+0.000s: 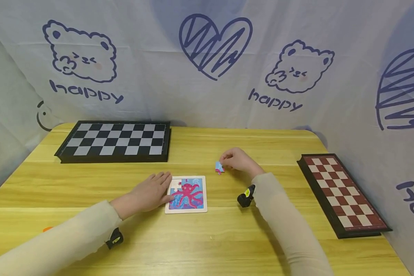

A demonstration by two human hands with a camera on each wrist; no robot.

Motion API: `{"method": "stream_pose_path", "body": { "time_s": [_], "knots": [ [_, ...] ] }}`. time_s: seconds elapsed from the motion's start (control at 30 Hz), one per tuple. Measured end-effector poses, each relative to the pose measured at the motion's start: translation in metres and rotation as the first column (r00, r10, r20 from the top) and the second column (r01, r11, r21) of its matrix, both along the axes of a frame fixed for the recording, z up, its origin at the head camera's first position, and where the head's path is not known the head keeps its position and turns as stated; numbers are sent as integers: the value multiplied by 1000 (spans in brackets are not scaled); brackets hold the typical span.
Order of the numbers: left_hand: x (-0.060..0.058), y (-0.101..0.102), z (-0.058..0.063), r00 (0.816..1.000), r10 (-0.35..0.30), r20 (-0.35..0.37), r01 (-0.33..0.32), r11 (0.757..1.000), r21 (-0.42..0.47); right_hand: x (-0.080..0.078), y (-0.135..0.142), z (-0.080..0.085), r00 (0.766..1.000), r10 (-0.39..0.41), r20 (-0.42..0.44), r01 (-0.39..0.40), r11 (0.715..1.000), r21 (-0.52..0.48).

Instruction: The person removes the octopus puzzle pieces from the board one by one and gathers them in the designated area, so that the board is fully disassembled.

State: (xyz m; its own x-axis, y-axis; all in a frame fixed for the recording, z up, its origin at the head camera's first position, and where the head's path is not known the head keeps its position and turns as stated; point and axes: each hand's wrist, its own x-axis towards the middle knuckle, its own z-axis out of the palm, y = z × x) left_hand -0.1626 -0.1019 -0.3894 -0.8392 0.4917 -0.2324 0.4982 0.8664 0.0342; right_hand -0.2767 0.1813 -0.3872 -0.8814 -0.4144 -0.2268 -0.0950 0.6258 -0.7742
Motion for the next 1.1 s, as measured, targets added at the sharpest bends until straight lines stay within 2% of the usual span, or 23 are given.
{"method": "stream_pose_path", "body": {
  "time_s": [0.37,0.77,0.9,1.0,1.1],
  "knots": [
    [0,-1,1,1000,-13,-6,13,1000,12,-1,6,-7,1000,-14,-15,15,998,61],
    [0,-1,0,999,-24,-23,24,1000,10,1,4,-5,998,-27,-48,31,997,78],
    [-1,-2,-2,999,-33,-32,33,999,10,5,-3,0,994,-10,-105,16,998,60],
    [-1,-3,-3,999,-33,-29,34,999,22,11,-13,6,987,33,-160,-25,998,54],
    [-2,-3,-4,999,-32,-25,33,999,31,17,-26,9,983,77,-170,-71,997,41]
  ]
}}
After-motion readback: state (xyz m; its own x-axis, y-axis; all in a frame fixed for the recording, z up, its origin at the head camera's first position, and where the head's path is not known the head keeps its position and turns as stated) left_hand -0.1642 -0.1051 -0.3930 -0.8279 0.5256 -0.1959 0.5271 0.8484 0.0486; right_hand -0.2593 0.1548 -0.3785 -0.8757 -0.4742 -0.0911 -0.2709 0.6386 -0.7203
